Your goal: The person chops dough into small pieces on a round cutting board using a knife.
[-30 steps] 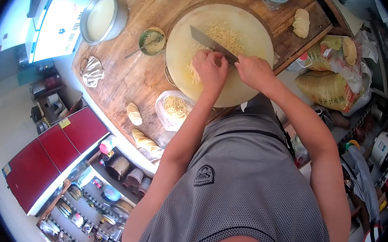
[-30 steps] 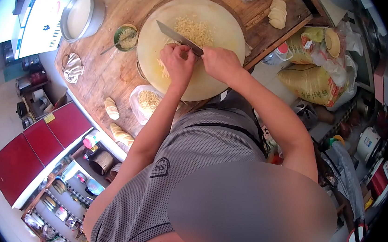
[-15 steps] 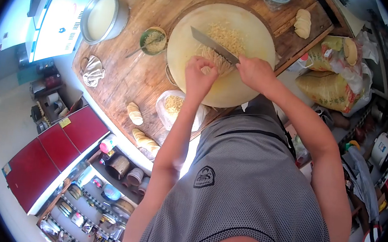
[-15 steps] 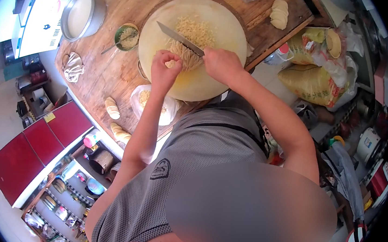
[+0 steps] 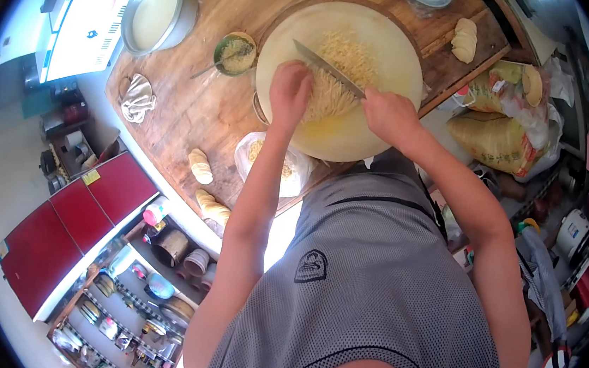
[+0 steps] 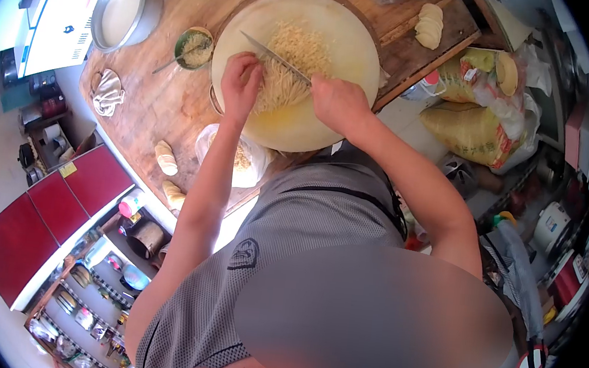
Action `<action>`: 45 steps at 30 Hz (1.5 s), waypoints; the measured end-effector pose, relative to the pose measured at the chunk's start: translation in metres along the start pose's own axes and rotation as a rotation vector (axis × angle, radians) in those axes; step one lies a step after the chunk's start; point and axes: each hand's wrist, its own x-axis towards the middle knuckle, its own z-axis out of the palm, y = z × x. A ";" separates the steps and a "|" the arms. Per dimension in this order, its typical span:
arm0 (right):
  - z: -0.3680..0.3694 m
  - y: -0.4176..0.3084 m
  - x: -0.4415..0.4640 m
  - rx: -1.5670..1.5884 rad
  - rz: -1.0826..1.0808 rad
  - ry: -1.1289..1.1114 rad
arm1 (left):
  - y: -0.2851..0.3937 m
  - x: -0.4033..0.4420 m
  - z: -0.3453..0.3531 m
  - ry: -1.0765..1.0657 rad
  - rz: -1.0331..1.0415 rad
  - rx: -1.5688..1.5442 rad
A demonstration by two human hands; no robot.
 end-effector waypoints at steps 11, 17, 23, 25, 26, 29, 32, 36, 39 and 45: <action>-0.007 0.004 -0.020 0.020 0.061 -0.048 | 0.002 -0.005 0.013 -0.136 0.172 0.045; 0.006 -0.010 0.020 0.039 -0.082 0.045 | 0.001 -0.007 0.017 -0.135 0.117 0.059; -0.004 0.005 -0.020 -0.001 0.045 -0.068 | 0.004 -0.008 0.013 -0.113 0.142 0.083; -0.010 0.022 -0.041 0.000 0.019 -0.062 | 0.002 -0.005 0.016 -0.105 0.201 0.120; -0.010 0.028 -0.048 0.020 0.005 -0.062 | 0.002 -0.006 0.016 -0.101 0.201 0.118; -0.018 0.033 -0.055 -0.039 -0.006 -0.046 | 0.006 -0.005 0.015 -0.099 0.209 0.119; -0.029 0.019 -0.060 0.004 -0.037 0.031 | 0.009 -0.005 0.014 -0.102 0.229 0.133; -0.037 0.005 -0.061 0.007 -0.033 -0.009 | 0.011 -0.004 0.014 -0.096 0.229 0.119; -0.022 0.005 -0.042 0.002 0.005 -0.035 | 0.011 -0.003 0.016 -0.099 0.228 0.121; 0.001 -0.011 0.022 0.011 -0.080 0.044 | 0.006 -0.005 0.017 -0.110 0.243 0.126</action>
